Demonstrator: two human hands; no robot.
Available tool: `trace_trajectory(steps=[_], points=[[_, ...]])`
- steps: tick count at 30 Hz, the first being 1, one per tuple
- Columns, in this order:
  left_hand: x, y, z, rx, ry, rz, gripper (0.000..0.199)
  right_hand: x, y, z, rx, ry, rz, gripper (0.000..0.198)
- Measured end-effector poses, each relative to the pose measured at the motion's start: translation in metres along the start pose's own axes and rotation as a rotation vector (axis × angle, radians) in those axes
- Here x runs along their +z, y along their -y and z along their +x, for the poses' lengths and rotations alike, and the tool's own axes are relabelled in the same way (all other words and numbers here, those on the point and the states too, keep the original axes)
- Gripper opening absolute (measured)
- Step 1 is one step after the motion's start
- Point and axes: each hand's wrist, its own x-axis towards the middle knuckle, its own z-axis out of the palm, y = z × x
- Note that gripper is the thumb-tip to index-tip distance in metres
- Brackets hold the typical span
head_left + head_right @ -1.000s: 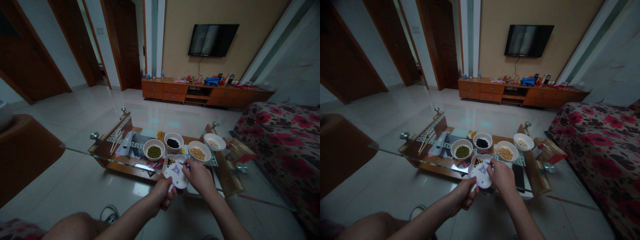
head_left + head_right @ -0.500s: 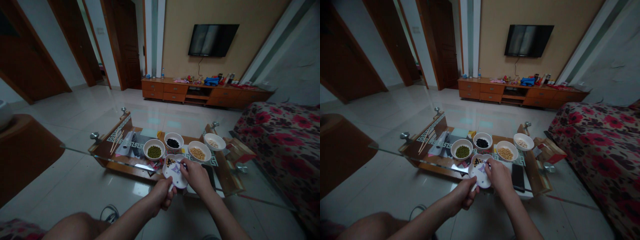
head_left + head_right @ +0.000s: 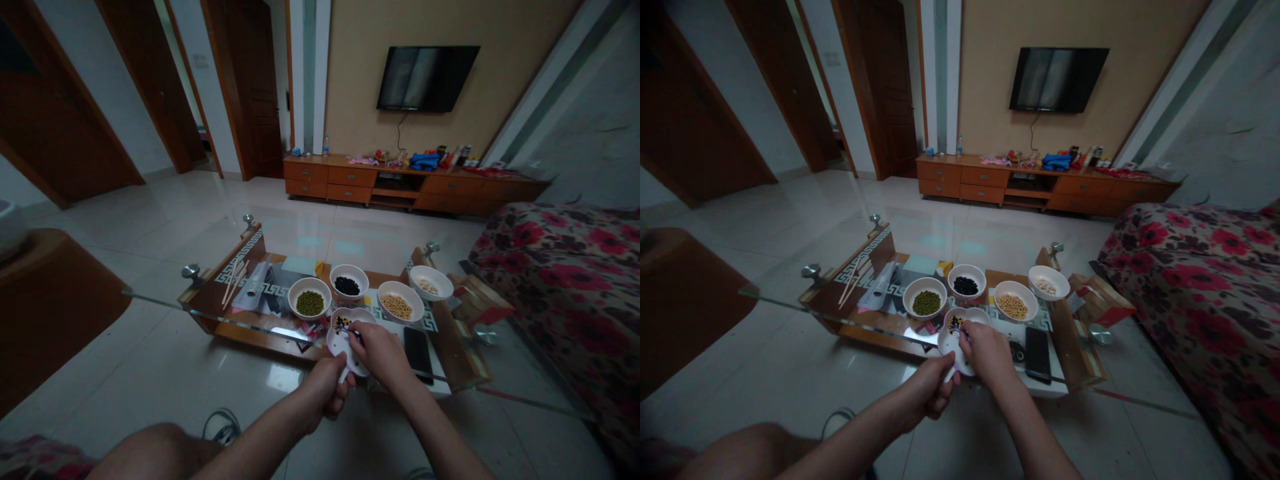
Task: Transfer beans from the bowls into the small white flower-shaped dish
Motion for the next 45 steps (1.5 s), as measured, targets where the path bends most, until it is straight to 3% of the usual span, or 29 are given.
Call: trace_trajectory(steps=[45], points=[[-0.0031,0.0020,0.0026,-0.025,0.026,-0.026,0.048,0.0001,-0.0040,-0.0016,0.020,0.025,-0.054,0.025]])
